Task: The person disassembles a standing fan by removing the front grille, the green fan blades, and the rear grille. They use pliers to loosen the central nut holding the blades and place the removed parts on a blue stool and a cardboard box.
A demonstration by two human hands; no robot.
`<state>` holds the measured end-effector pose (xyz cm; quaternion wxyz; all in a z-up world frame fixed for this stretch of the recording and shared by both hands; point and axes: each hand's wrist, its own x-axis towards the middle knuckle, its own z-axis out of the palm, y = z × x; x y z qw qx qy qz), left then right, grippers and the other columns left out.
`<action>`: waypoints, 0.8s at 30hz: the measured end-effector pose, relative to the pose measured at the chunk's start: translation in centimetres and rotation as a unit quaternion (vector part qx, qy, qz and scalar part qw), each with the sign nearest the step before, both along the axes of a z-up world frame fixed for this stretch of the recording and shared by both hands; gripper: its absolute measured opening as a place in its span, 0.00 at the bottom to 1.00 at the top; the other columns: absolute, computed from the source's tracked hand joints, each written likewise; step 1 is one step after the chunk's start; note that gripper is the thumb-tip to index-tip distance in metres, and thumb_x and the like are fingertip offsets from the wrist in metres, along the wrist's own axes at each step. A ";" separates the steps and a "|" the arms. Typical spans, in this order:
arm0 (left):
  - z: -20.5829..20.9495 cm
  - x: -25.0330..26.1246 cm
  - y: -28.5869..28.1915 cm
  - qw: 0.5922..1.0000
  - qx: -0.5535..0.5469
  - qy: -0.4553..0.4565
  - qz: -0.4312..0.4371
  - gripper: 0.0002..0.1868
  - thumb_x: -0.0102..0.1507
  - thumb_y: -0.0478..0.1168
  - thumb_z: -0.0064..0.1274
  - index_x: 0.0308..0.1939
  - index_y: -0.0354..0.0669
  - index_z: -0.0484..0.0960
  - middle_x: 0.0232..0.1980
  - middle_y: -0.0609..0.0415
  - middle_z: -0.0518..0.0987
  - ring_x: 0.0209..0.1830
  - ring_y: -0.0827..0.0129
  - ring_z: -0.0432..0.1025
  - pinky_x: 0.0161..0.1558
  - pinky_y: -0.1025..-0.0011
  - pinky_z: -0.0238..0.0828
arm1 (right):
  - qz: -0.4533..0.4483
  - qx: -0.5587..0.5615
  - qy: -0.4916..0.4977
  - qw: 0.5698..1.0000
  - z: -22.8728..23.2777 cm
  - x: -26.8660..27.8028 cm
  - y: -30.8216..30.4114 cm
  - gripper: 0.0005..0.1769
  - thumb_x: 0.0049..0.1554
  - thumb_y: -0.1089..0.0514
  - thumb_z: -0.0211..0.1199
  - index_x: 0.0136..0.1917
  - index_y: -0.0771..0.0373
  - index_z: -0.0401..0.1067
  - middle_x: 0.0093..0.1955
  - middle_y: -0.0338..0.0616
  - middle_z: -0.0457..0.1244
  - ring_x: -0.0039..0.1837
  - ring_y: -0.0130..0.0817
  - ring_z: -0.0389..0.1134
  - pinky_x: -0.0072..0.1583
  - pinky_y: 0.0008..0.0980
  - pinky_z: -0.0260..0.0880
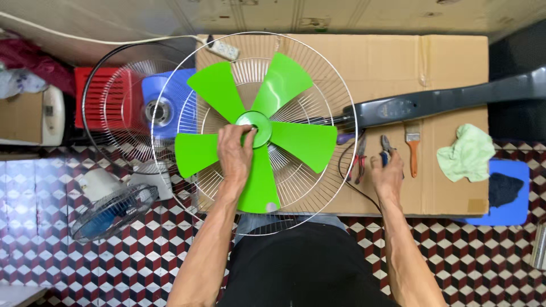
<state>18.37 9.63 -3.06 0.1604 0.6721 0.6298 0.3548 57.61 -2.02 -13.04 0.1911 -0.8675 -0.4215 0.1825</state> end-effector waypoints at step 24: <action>-2.7 -6.7 -1.1 0.980 -0.105 0.045 -0.165 0.44 0.54 0.54 0.69 0.65 0.31 0.70 0.53 0.42 0.80 0.52 0.53 0.73 0.55 0.57 0.63 | 0.397 0.150 0.011 0.906 11.0 -26.7 13.1 0.11 0.58 0.57 0.66 0.50 0.67 0.75 0.47 0.49 0.62 0.54 0.47 0.65 0.56 0.46 0.67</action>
